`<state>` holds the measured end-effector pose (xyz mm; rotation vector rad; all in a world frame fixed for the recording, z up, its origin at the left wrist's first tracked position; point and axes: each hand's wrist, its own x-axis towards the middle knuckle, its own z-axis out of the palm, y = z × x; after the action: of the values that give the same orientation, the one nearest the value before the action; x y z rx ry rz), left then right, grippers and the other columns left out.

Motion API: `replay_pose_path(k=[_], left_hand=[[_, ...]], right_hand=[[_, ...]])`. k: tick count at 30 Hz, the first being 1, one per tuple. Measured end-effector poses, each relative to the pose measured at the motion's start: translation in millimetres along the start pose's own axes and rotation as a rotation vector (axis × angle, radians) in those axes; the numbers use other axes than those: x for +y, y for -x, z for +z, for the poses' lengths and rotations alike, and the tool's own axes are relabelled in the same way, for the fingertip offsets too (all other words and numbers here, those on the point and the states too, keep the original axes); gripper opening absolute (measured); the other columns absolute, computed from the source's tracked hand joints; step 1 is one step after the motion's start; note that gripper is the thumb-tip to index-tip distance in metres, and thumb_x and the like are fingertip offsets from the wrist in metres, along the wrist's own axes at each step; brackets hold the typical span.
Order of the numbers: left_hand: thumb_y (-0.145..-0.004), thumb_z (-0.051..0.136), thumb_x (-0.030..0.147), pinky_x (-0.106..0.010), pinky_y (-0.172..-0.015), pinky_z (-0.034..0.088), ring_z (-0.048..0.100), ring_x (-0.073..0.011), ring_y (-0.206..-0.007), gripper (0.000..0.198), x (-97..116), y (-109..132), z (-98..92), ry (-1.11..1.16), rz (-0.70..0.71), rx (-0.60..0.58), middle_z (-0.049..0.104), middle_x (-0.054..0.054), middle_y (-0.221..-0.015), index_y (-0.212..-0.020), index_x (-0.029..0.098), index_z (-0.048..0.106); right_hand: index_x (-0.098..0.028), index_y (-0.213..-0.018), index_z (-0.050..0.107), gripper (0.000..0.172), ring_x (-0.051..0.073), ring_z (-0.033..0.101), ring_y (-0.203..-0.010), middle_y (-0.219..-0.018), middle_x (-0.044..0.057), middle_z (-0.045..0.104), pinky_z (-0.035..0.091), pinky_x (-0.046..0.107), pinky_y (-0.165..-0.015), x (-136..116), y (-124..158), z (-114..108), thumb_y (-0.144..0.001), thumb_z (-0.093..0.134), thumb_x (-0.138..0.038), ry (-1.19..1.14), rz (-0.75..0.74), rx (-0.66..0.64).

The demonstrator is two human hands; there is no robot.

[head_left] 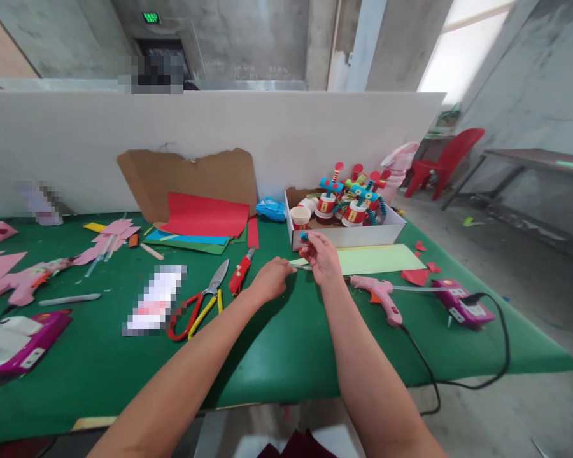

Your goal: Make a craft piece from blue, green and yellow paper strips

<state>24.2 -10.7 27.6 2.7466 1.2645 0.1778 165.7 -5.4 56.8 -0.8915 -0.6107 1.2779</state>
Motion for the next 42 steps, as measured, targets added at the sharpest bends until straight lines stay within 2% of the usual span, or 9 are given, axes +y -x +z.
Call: replay_pose_path(k=[6,11,14,19,23,27,30,34,42], left_hand=[[-0.07,0.042,-0.001,-0.03,-0.085,0.045,0.054,-0.0195,-0.094,0.042,-10,9,-6.6,0.105,0.098,-0.027,0.065,-0.006,-0.092,-0.09,0.021,0.072],[-0.068,0.04,-0.003,-0.033,-0.096,0.043,0.053,-0.0208,-0.108,0.054,-20,20,0.7,0.106,-0.031,0.063,0.064,-0.01,-0.113,-0.112,0.016,0.065],[-0.067,0.041,-0.003,-0.035,-0.102,0.04,0.049,-0.022,-0.119,0.058,-19,31,5.6,0.132,0.012,0.029,0.057,-0.013,-0.128,-0.119,0.014,0.06],[-0.07,0.034,-0.003,-0.029,-0.102,0.04,0.056,-0.0153,-0.114,0.058,-21,40,-5.5,0.297,0.041,-0.059,0.063,-0.005,-0.121,-0.116,0.018,0.063],[-0.088,0.037,0.019,-0.037,-0.11,0.029,0.036,-0.0232,-0.134,0.046,-13,50,0.3,0.112,-0.066,-0.107,0.044,-0.014,-0.141,-0.131,0.01,0.049],[-0.087,0.036,0.058,-0.045,-0.113,0.014,0.011,-0.0282,-0.142,0.076,-1,72,9.1,0.029,0.025,-0.136,0.017,-0.018,-0.152,-0.144,0.009,0.025],[-0.092,0.021,0.054,-0.039,-0.114,0.013,0.01,-0.0187,-0.143,0.066,-5,79,5.2,0.08,0.186,-0.192,0.016,-0.01,-0.154,-0.148,0.017,0.013],[-0.091,0.021,0.058,-0.046,-0.113,0.01,0.01,-0.0246,-0.142,0.072,-12,76,1.3,0.013,0.016,-0.123,0.02,-0.015,-0.152,-0.147,0.013,0.016],[-0.091,0.019,0.057,-0.045,-0.114,0.01,0.013,-0.0227,-0.142,0.068,0,62,-2.5,0.023,0.111,-0.127,0.025,-0.012,-0.151,-0.146,0.016,0.022]], right_hand=[[-0.018,-0.071,0.064,0.015,0.004,0.05,-0.045,-0.063,-0.001,0.068,0.046,0.016,-0.047,5,0,0,-0.063,0.071,-0.028,0.022,0.042,0.018],[-0.018,-0.068,0.064,0.014,0.004,0.049,-0.044,-0.061,-0.002,0.066,0.046,0.016,-0.047,6,1,2,-0.063,0.071,-0.028,0.039,0.059,0.004],[-0.018,-0.068,0.063,0.012,0.004,0.049,-0.043,-0.06,-0.002,0.066,0.045,0.016,-0.045,7,1,2,-0.064,0.07,-0.027,0.042,0.076,0.025],[-0.018,-0.069,0.063,0.013,0.004,0.049,-0.042,-0.061,-0.002,0.067,0.045,0.016,-0.046,9,1,3,-0.065,0.07,-0.028,0.059,0.086,0.004],[-0.018,-0.068,0.063,0.014,0.004,0.048,-0.041,-0.06,-0.002,0.067,0.044,0.016,-0.045,9,3,4,-0.064,0.071,-0.029,0.075,0.102,0.001],[-0.018,-0.068,0.063,0.013,0.004,0.048,-0.042,-0.059,-0.002,0.066,0.045,0.016,-0.046,8,3,3,-0.064,0.071,-0.027,0.049,0.093,0.035],[-0.018,-0.068,0.063,0.011,0.004,0.049,-0.042,-0.06,-0.002,0.067,0.045,0.016,-0.045,8,4,4,-0.065,0.07,-0.026,0.036,0.101,0.039],[-0.018,-0.067,0.063,0.011,0.004,0.049,-0.042,-0.059,-0.002,0.067,0.044,0.016,-0.044,11,4,5,-0.064,0.07,-0.026,0.057,0.117,0.014],[-0.018,-0.069,0.064,0.009,0.004,0.049,-0.042,-0.061,-0.002,0.067,0.045,0.015,-0.044,19,2,4,-0.066,0.068,-0.025,0.09,0.137,-0.016]])
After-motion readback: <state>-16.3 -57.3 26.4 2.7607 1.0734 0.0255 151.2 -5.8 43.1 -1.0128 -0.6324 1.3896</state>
